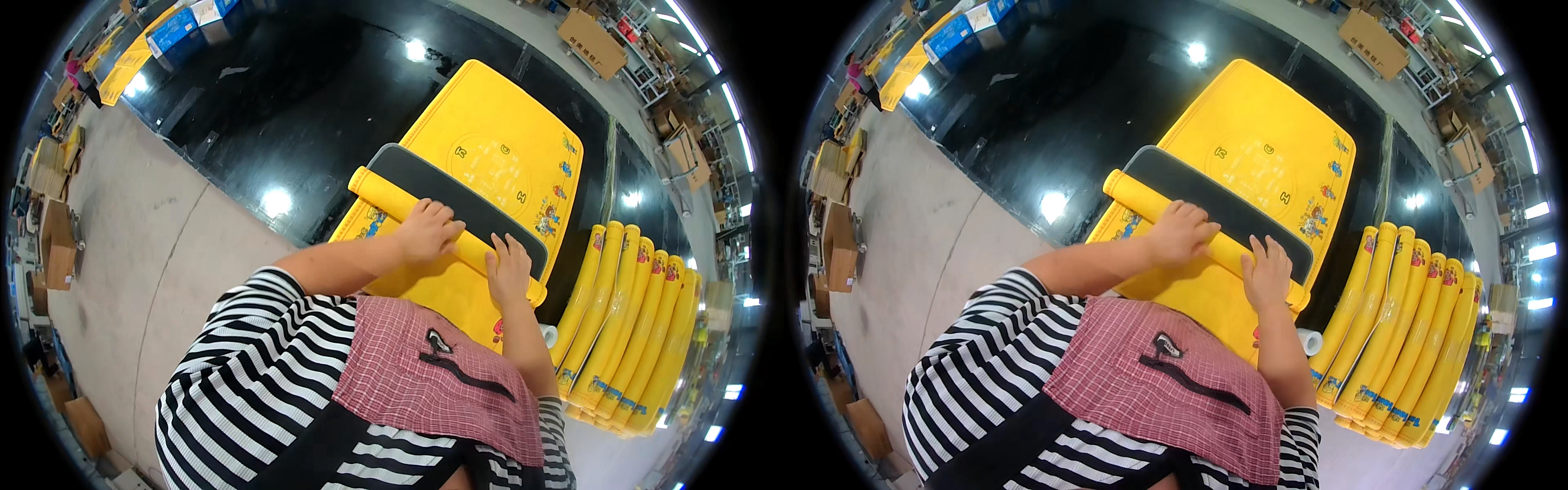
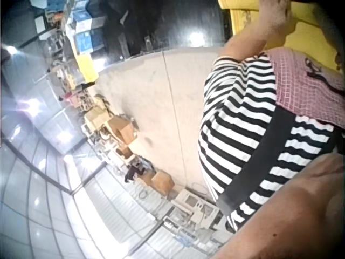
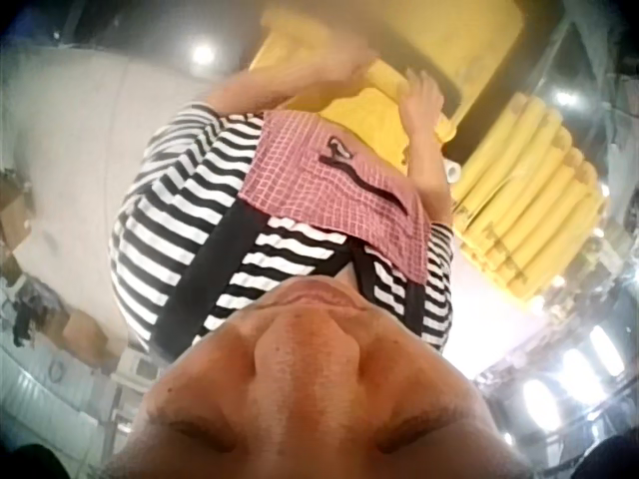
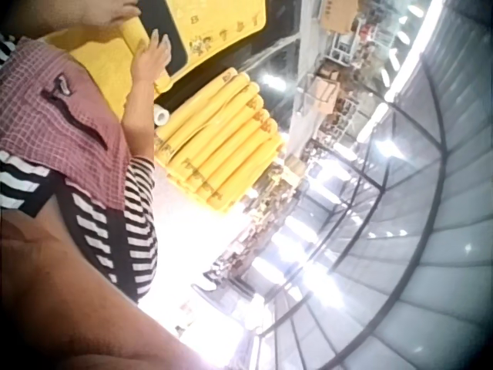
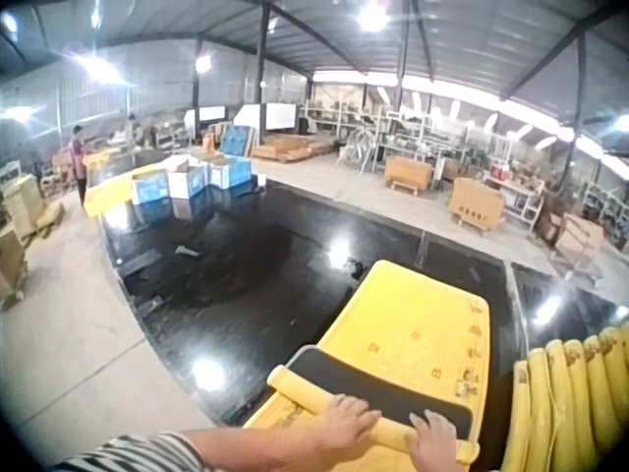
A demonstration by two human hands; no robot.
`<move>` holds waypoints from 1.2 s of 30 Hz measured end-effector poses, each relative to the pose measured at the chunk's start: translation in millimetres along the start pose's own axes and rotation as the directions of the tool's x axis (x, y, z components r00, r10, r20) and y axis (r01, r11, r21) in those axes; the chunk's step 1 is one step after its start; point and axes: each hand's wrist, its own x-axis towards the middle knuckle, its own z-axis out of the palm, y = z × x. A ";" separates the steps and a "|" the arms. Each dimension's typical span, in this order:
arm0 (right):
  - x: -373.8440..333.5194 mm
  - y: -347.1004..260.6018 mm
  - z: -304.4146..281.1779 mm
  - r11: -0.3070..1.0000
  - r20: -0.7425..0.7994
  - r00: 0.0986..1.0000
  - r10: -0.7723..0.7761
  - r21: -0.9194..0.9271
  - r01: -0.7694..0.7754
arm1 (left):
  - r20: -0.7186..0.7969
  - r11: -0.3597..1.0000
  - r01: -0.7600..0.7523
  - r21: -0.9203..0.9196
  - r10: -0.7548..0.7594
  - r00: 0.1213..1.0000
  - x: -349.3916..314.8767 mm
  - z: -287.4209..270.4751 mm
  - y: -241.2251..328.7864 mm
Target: The person rolls a black rectangular mat into a yellow printed sleeve and secures it with clear tape. They repeat this process for multiple mats, stacking the finished rolls on the table. The person handles the mats, sleeves, and tape by hand throughout the task.
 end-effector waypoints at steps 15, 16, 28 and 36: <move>20.9 -10.0 -8.6 0.992 0.044 0.997 0.060 0.111 -0.064 | 0.291 0.993 0.037 0.116 -0.069 0.954 64.9 -33.3 -14.1; 25.4 -5.6 -1.6 0.995 0.021 0.998 0.058 0.081 -0.059 | 0.251 0.995 0.004 0.098 -0.029 0.968 69.6 -30.6 -20.1; -81.0 -44.2 -16.3 0.993 0.045 0.999 -0.003 0.121 -0.003 | 0.434 0.995 -0.092 0.036 0.067 0.898 -19.2 -29.9 41.7; -84.8 -46.9 -43.6 0.966 0.034 0.999 0.017 0.259 -0.025 | 0.191 0.950 -0.294 0.105 0.271 0.943 -39.8 -22.9 45.9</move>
